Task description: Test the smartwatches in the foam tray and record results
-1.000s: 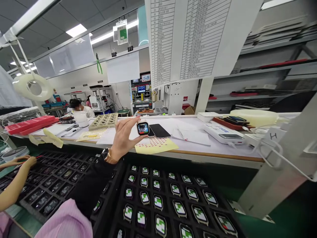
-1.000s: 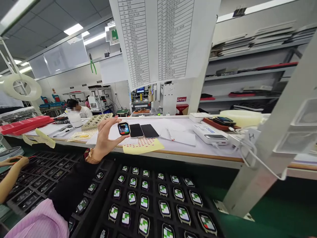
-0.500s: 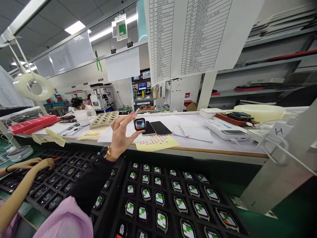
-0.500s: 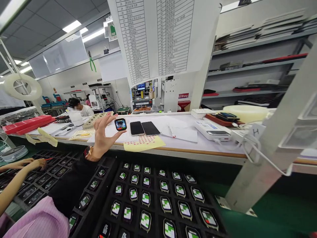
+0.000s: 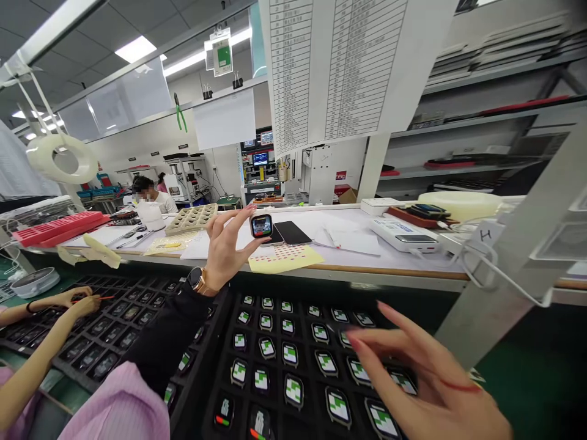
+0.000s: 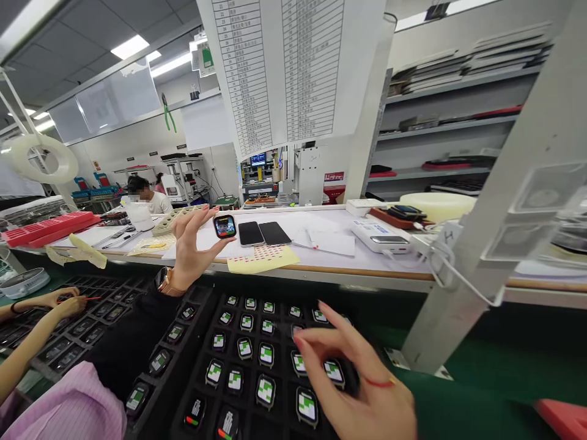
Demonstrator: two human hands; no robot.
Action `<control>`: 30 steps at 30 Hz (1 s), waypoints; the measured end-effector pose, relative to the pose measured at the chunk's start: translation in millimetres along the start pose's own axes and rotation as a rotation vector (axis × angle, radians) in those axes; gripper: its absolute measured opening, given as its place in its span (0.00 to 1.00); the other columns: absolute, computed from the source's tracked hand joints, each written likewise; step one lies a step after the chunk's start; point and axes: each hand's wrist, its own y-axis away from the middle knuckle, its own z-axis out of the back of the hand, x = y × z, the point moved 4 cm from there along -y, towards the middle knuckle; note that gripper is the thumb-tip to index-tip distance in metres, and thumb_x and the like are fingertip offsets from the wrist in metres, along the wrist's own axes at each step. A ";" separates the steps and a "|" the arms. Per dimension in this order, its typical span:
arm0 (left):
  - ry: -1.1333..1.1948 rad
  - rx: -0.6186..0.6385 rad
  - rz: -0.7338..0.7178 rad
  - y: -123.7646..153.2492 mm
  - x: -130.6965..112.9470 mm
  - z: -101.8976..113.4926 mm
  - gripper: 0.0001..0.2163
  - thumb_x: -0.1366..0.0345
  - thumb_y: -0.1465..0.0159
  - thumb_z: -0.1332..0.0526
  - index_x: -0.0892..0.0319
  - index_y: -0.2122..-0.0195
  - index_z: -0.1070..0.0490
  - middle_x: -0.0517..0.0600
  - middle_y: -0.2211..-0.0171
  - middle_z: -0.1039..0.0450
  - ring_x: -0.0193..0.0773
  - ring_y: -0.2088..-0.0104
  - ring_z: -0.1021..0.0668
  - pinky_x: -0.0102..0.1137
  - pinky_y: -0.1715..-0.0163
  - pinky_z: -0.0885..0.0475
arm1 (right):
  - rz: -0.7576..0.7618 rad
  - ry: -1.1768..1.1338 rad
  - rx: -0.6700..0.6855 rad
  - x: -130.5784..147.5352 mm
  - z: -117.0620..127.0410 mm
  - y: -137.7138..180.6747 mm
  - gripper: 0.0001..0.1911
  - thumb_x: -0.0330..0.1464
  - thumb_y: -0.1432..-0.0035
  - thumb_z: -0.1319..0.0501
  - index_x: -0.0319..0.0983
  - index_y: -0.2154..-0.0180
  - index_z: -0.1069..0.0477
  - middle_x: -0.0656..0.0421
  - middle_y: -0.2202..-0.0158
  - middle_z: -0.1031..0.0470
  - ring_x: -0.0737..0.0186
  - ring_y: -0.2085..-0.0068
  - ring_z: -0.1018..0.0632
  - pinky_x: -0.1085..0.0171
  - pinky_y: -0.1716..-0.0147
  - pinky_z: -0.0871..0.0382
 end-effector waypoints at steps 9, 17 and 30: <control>-0.086 0.043 -0.081 -6.3 -13.1 26.2 0.27 0.54 0.39 0.31 0.52 0.42 0.35 0.52 0.52 0.21 0.44 0.52 0.22 0.38 0.47 0.34 | 0.320 -0.179 -0.183 60.8 -36.0 -66.1 0.14 0.18 0.40 0.37 0.41 0.58 0.26 0.60 0.66 0.22 0.67 0.72 0.24 0.66 0.71 0.27; -0.043 0.009 -0.136 -10.1 -32.2 37.0 0.24 0.57 0.39 0.31 0.55 0.43 0.32 0.53 0.52 0.20 0.45 0.51 0.23 0.37 0.47 0.34 | 0.472 -0.006 -0.317 66.1 -58.2 -87.8 0.10 0.20 0.41 0.34 0.39 0.60 0.25 0.58 0.70 0.23 0.63 0.71 0.23 0.63 0.68 0.27; 0.040 -0.002 -0.119 -6.0 -36.3 47.7 0.29 0.61 0.42 0.28 0.57 0.41 0.34 0.54 0.51 0.20 0.45 0.51 0.24 0.39 0.47 0.31 | 0.425 -0.114 -0.129 72.6 -5.6 -43.0 0.15 0.14 0.44 0.35 0.35 0.59 0.24 0.58 0.67 0.23 0.66 0.70 0.23 0.66 0.74 0.27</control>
